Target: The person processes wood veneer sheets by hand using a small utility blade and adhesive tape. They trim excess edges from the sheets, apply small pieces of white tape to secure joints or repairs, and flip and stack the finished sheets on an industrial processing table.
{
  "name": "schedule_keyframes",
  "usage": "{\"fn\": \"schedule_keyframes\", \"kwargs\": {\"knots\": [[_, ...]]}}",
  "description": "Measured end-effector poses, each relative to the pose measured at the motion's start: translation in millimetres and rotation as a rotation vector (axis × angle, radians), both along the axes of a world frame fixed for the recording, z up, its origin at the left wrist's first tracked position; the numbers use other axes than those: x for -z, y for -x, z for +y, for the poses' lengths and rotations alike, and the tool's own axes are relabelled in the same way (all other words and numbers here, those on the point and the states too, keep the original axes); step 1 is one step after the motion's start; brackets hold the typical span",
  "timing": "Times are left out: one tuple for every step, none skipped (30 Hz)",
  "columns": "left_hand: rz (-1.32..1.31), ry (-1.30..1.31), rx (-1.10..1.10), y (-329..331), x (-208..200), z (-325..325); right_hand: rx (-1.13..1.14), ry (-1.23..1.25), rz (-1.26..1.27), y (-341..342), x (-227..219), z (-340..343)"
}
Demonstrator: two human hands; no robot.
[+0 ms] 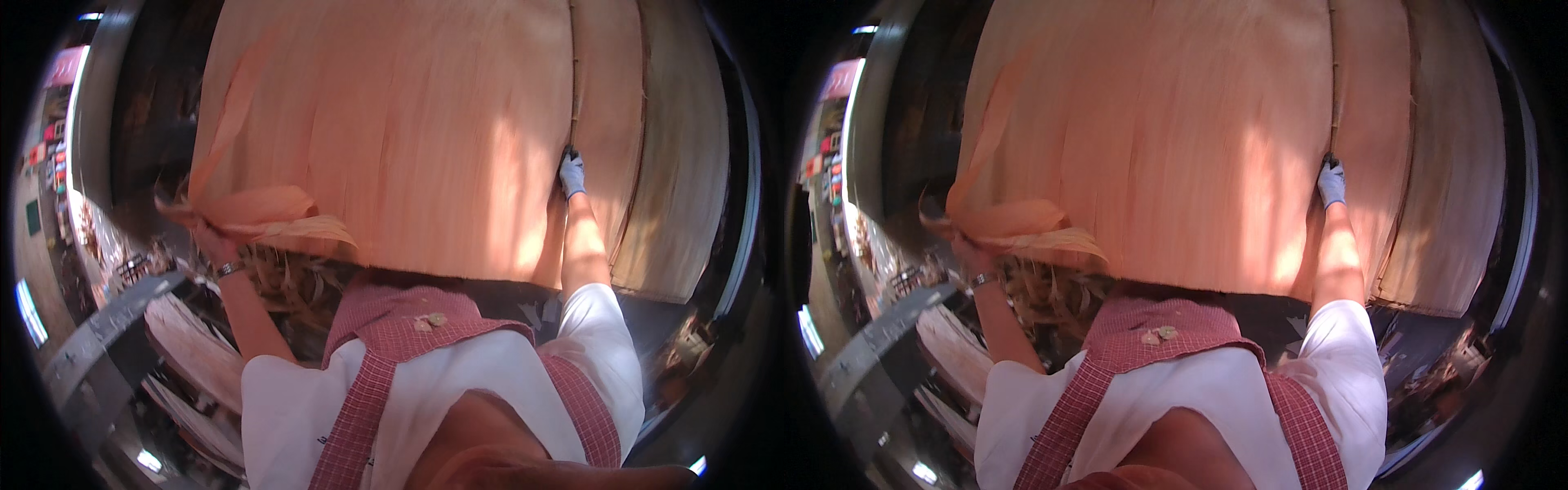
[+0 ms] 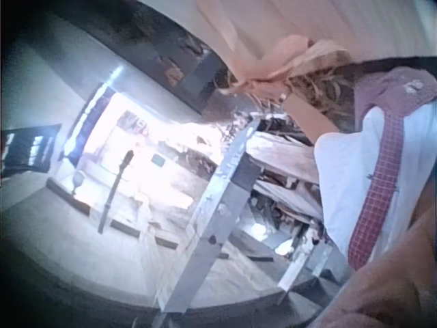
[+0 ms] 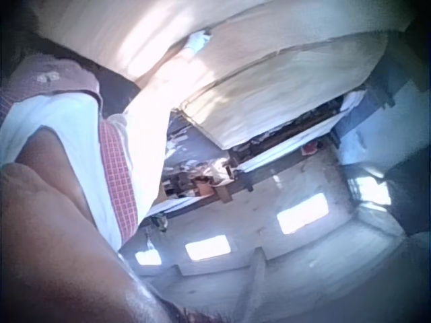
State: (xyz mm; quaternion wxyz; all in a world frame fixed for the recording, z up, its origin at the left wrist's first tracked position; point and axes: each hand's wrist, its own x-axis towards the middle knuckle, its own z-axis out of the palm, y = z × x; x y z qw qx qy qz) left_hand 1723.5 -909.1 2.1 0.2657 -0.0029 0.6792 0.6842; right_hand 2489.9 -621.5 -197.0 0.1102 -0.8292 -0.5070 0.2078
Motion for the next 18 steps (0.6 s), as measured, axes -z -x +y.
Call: {"fn": "schedule_keyframes", "kwargs": {"knots": [[-0.053,-0.055,-0.062,3,-7,-57,-0.018,0.006,0.003,2,-2,0],[-0.103,-0.116,-0.124,4,-10,-114,0.001,0.054,0.061,6,-6,2],[-0.146,-0.107,-0.219,6,-15,-178,0.014,0.102,0.125,14,-12,6],[-0.197,-0.102,-0.312,-3,-18,-235,0.031,0.148,0.179,18,-16,6],[-0.207,-0.060,-0.367,-21,-14,-269,0.032,0.062,0.177,10,-19,5],[-0.211,-0.020,-0.422,-37,-10,-298,0.010,0.045,0.179,7,-27,7],[-0.201,-0.025,-0.451,-50,-9,-334,-0.016,0.039,0.188,8,-37,3],[-0.188,-0.025,-0.482,-63,-5,-369,-0.043,0.038,0.198,12,-49,-2],[-0.172,-0.025,-0.527,-78,0,-412,0.010,0.069,0.170,33,-64,-10],[-0.134,0.019,-0.570,-93,5,-452,-0.053,-0.018,0.118,58,-77,-25],[-0.113,0.059,-0.574,-99,13,-462,-0.077,-0.120,0.052,62,-93,-37],[-0.093,0.094,-0.592,-106,20,-476,-0.115,-0.226,-0.013,67,-107,-43],[-0.127,0.058,-0.634,-111,33,-463,-0.028,-0.215,0.072,56,-107,-45],[-0.116,0.007,-0.621,-115,40,-475,-0.042,-0.294,0.250,62,-102,-54],[-0.086,-0.025,-0.636,-126,47,-502,-0.031,-0.264,0.548,104,-109,-78],[-0.059,-0.052,-0.655,-138,51,-528,-0.065,-0.132,0.615,164,-142,-121],[-0.083,-0.008,-0.726,-139,62,-519,-0.045,-0.088,0.836,196,-151,-148],[-0.140,-0.025,-0.749,-134,69,-504,-0.039,-0.110,0.950,230,-150,-180]]}}
